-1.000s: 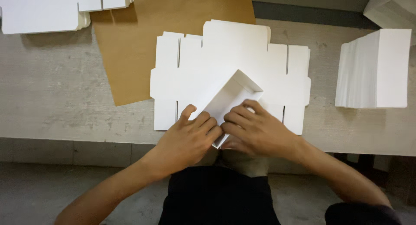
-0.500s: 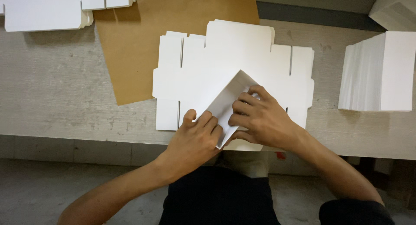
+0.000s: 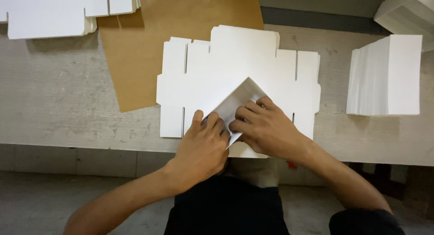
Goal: The person folds flat white cardboard pieces into rectangular boxes by hand. They fold the side flaps upward, tuck the tabs into slots to secure the shape, and then place the finished boxes into a stack on the right side of the table.
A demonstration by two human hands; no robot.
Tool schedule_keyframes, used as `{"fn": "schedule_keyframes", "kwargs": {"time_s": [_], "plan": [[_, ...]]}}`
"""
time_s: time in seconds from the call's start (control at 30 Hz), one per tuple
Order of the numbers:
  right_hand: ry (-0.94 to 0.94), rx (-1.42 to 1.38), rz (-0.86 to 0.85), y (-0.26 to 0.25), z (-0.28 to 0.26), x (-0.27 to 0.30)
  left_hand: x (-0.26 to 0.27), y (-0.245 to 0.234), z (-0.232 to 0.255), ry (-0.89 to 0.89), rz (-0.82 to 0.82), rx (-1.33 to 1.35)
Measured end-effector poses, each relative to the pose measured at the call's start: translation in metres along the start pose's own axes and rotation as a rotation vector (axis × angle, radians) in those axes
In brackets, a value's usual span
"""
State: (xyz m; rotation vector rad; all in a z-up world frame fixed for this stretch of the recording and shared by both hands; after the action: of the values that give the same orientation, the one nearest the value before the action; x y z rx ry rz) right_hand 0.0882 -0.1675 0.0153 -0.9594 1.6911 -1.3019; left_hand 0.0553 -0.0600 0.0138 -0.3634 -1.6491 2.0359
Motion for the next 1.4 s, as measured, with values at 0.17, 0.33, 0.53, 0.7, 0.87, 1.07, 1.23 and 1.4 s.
{"fn": "schedule_keyframes", "kwargs": {"time_s": [0.17, 0.33, 0.53, 0.7, 0.87, 1.07, 1.23, 1.4], "plan": [[0.022, 0.013, 0.016, 0.0, -0.002, -0.001, 0.004, -0.001, -0.003, 0.005, -0.074, -0.031], [0.046, -0.006, 0.032, 0.012, -0.013, 0.003, 0.008, 0.01, -0.007, 0.06, 0.053, -0.094], [0.102, 0.016, 0.107, 0.003, -0.014, 0.015, 0.039, -0.009, -0.012, 0.053, 0.495, -0.227], [0.101, 0.054, 0.142, -0.022, -0.026, 0.006, 0.038, -0.029, -0.006, -0.058, 0.463, -0.366], [0.066, 0.037, 0.048, -0.023, -0.028, 0.019, 0.032, -0.027, -0.008, -0.045, 0.322, -0.287], [0.262, 0.016, 0.014, -0.025, 0.01, 0.056, 0.029, -0.025, -0.021, 0.044, 0.371, -0.145], [0.343, -0.042, 0.111, -0.011, -0.016, 0.077, 0.011, -0.025, -0.012, 0.055, 0.235, -0.241], [0.405, -0.104, 0.14, -0.015, -0.028, 0.103, -0.025, -0.025, 0.002, 0.205, 0.36, -0.158]]}}
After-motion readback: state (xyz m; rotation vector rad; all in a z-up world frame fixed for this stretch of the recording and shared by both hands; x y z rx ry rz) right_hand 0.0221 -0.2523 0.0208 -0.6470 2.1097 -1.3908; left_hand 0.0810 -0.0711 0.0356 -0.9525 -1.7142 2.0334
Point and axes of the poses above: each hand's wrist, its own x-axis away from the middle knuckle, its own y-axis out of the palm, z = x × y, the point moved 7 cm from there along -x, towards the middle knuckle, and after that the axes turned 9 degrees about -y, right-handed, at the moved point
